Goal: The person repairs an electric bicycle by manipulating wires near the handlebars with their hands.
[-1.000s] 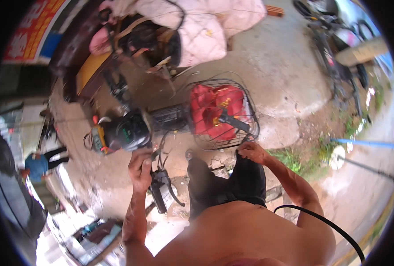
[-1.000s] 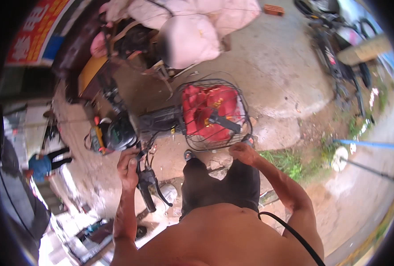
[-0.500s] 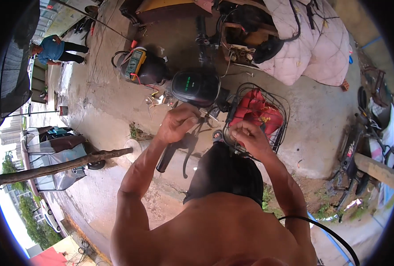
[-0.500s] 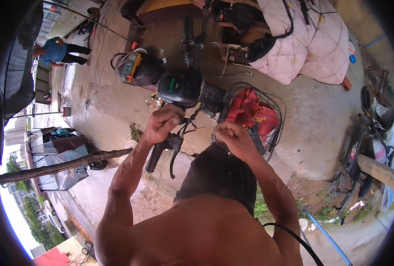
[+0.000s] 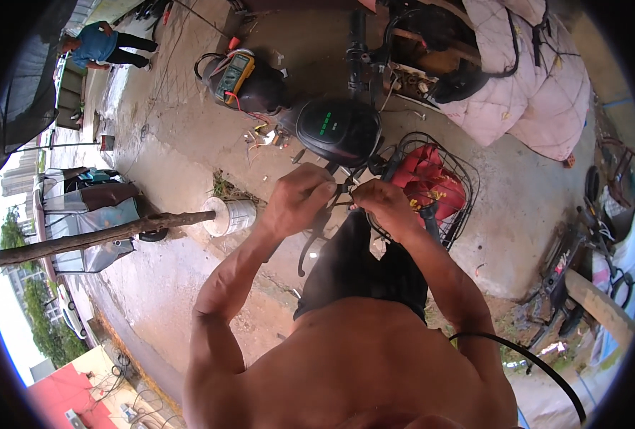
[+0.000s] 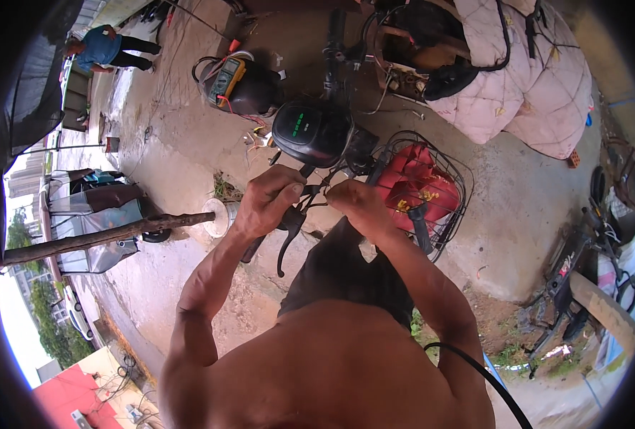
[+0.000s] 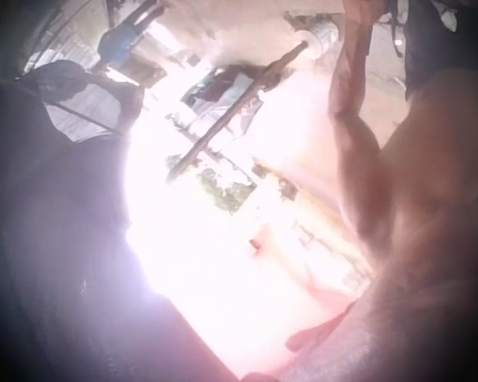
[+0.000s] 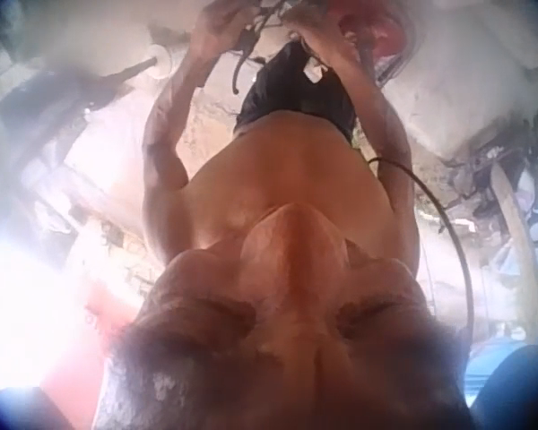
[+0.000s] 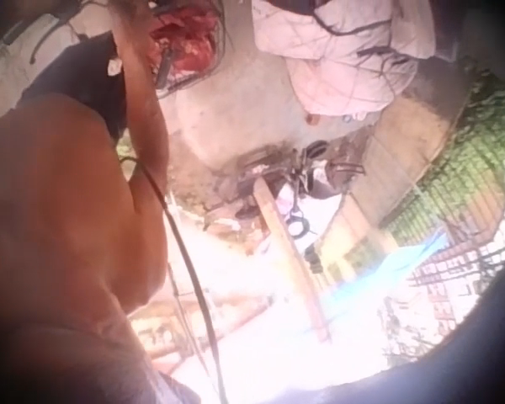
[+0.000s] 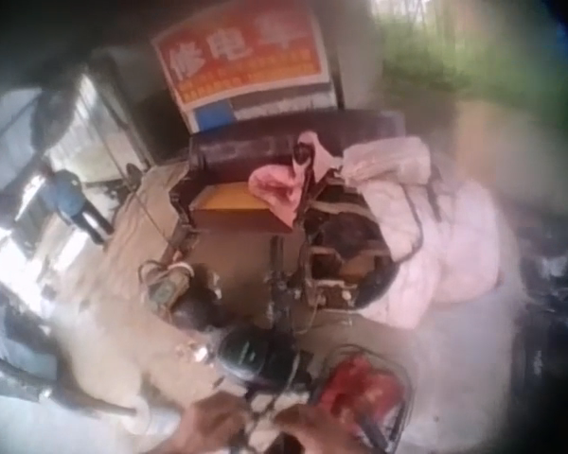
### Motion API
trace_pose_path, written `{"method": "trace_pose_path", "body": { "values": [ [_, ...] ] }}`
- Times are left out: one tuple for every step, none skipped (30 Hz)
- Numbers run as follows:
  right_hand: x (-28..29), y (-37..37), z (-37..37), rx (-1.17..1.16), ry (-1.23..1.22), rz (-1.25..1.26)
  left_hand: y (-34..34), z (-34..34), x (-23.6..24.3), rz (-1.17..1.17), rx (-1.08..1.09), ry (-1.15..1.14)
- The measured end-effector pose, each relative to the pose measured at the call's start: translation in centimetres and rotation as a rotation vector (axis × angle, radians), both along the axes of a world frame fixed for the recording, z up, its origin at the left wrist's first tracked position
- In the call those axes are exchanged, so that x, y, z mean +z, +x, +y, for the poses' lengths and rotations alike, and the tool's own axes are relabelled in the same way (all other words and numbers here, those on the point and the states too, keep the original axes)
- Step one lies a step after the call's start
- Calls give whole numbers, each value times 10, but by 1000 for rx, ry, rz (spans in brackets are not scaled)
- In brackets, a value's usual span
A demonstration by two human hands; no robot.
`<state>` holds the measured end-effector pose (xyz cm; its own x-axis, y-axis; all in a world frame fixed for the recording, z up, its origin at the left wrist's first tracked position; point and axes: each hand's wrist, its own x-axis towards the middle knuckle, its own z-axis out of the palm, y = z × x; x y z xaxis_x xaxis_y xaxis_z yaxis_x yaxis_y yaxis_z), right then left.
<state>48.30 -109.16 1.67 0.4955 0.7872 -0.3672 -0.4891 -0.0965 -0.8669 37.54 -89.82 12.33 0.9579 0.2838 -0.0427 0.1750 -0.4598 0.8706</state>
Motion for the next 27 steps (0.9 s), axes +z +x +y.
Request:
{"method": "trace_pose_path", "body": {
  "values": [
    [-4, 0, 0, 14, 12, 11, -1, -6, 1, 11, 14, 12],
    [-6, -1, 2, 7, 67, 71, -3, -10, 2, 45, 50, 7],
    [-9, -2, 4, -3, 121, 131, -5, -14, 3, 79, 83, 1],
    [-14, 0, 6, 58, 85, 116, -5, -15, 5, 94, 86, 33],
    [-11, 1, 5, 66, 90, 124, -5, -18, 5, 101, 94, 39],
    [-4, 0, 6, 55, 91, 221, -3, -19, 5, 119, 92, 59],
    [0, 0, 6, 43, 91, 317, -2, -19, 5, 136, 88, 78],
    [0, 1, 4, 58, 53, 316, -1, -20, 3, 128, 92, 101],
    [-1, 3, 2, 58, 58, 324, 0, -21, 2, 135, 91, 106],
    [-1, 5, 1, 73, 60, 354, 1, -22, 3, 172, 89, 107],
    [-1, 7, -1, 86, 59, 381, 4, -25, 3, 204, 87, 105],
    [-1, 7, -3, 83, 62, 384, 6, -28, 3, 175, 79, 156],
    [-1, 7, -4, 69, 79, 463, 7, -30, 3, 178, 75, 159],
    [-2, 8, -5, 54, 95, 539, 8, -30, 1, 175, 66, 193],
    [-5, 8, -6, 50, 97, 539, 9, -30, 0, 172, 56, 226],
    [-10, 9, -6, 48, 108, 600, 10, -29, -1, 172, 51, 228],
    [-14, 9, -6, 47, 121, 661, 11, -29, -1, 172, 38, 245],
    [-18, 10, -6, 45, 124, 662, 12, -29, -1, 172, 24, 262],
    [-22, 11, -5, 58, 141, 706, 12, -29, -1, 172, 20, 265],
    [-23, 12, -4, 74, 155, 750, 12, -29, -3, 168, 32, 259],
    [-24, 13, -3, 73, 156, 751, 11, -29, -3, 164, 44, 252],
    [-25, 14, -2, 85, 132, 791, 11, -29, -3, 165, 42, 253],
    [-25, 15, 0, 98, 107, 830, 11, -29, -2, 159, 41, 247],
    [-25, 15, 0, 97, 108, 829, 11, -29, -1, 154, 41, 241],
    [-24, 16, 1, 109, 107, 851, 11, -29, 0, 153, 39, 242],
    [-24, 16, 2, 121, 105, 872, 11, -29, 1, 155, 39, 235],
    [-25, 16, 2, 121, 105, 872, 12, -29, 1, 157, 39, 229]
  ]
}}
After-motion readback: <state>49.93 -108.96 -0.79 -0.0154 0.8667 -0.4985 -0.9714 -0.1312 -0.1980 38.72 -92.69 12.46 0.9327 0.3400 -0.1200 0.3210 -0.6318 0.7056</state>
